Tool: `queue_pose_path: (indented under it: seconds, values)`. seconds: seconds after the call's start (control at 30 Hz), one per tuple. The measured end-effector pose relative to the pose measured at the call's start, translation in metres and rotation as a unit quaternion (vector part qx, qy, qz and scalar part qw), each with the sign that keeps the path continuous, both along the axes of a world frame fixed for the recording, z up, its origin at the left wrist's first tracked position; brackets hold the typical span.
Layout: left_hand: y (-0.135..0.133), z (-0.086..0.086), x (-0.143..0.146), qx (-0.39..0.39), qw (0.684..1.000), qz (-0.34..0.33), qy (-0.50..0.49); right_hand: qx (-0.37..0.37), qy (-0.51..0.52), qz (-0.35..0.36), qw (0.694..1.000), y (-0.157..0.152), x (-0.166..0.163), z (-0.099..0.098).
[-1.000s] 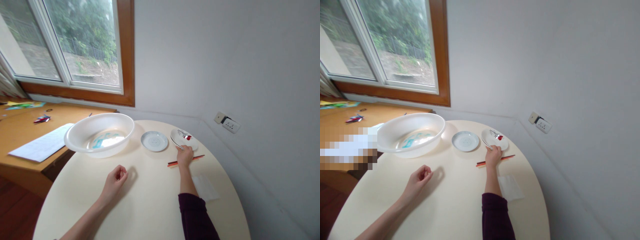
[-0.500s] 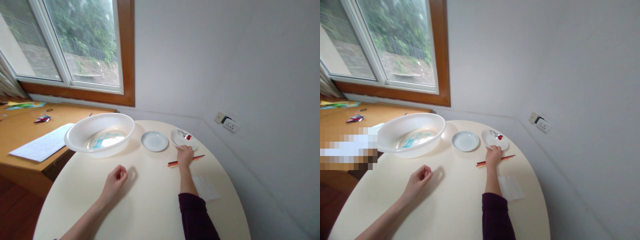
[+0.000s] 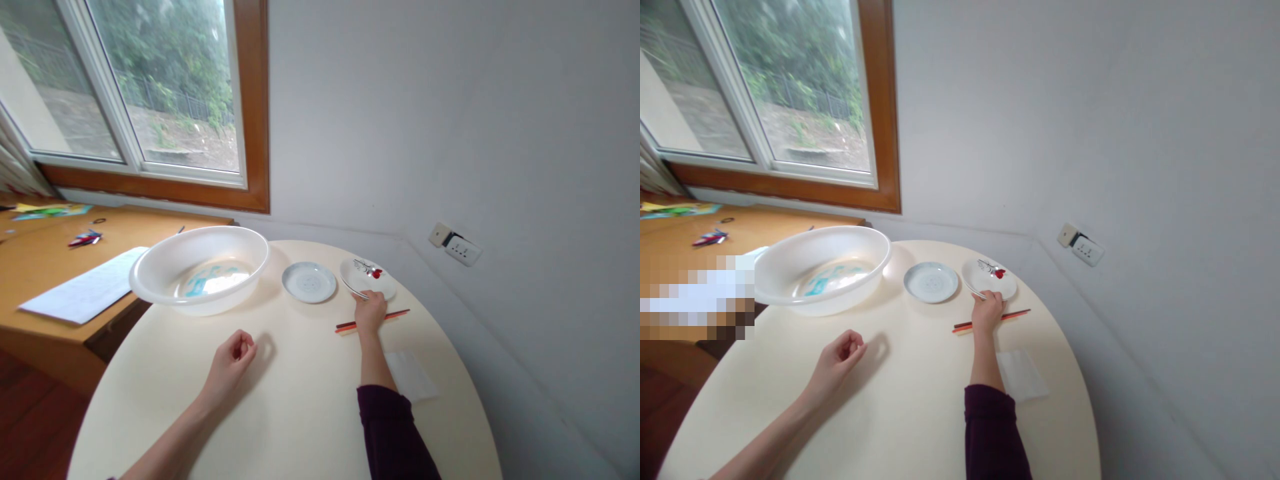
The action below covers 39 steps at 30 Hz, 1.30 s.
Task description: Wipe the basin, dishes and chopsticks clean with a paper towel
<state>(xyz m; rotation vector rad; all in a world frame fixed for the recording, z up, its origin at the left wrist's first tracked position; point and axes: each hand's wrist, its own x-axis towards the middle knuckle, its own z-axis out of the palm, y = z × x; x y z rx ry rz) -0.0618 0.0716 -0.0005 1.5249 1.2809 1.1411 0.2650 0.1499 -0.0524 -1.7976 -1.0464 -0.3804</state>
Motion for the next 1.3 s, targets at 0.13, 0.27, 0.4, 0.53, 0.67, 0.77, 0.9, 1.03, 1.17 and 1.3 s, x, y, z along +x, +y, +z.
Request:
queue_pose_path:
  seconds: [0.13,0.27,0.4,0.53,0.67,0.77,0.9,1.03,1.17,1.3]
  values:
    - [0.0002,-0.0012,-0.0003,0.001,1.000,-0.002,0.000,-0.001,0.005,0.002,1.000,0.0007,0.0002,-0.0002]
    - [0.0007,-0.0026,-0.0003,0.001,1.000,-0.003,-0.007,0.001,0.009,0.006,1.000,0.0012,0.0006,-0.0013]
    - [0.0012,-0.0029,0.0001,0.003,1.000,-0.001,-0.008,0.011,0.016,0.014,1.000,0.0022,0.0016,-0.0031]
    - [0.0011,-0.0024,0.0006,0.003,1.000,-0.001,-0.008,0.027,0.023,0.018,0.999,0.0044,0.0024,-0.0046]
    - [0.0010,-0.0024,0.0006,0.003,1.000,0.001,-0.006,0.036,0.026,0.018,0.999,0.0062,0.0032,-0.0060]
    - [0.0014,-0.0033,-0.0001,0.002,1.000,-0.002,-0.004,0.039,0.027,0.018,0.999,0.0067,0.0036,-0.0068]
    - [0.0024,-0.0062,-0.0015,0.004,1.000,-0.007,-0.005,0.042,0.028,0.014,0.999,0.0061,0.0035,-0.0070]
    - [0.0027,-0.0084,-0.0026,0.007,1.000,-0.008,-0.006,0.042,0.030,0.011,0.999,0.0051,0.0029,-0.0063]
    - [0.0023,-0.0079,-0.0026,0.005,1.000,-0.007,-0.004,0.039,0.033,0.012,0.999,0.0047,0.0023,-0.0054]
    - [0.0022,-0.0072,-0.0022,0.006,1.000,-0.006,0.006,0.034,0.036,0.014,0.999,0.0043,0.0013,-0.0043]
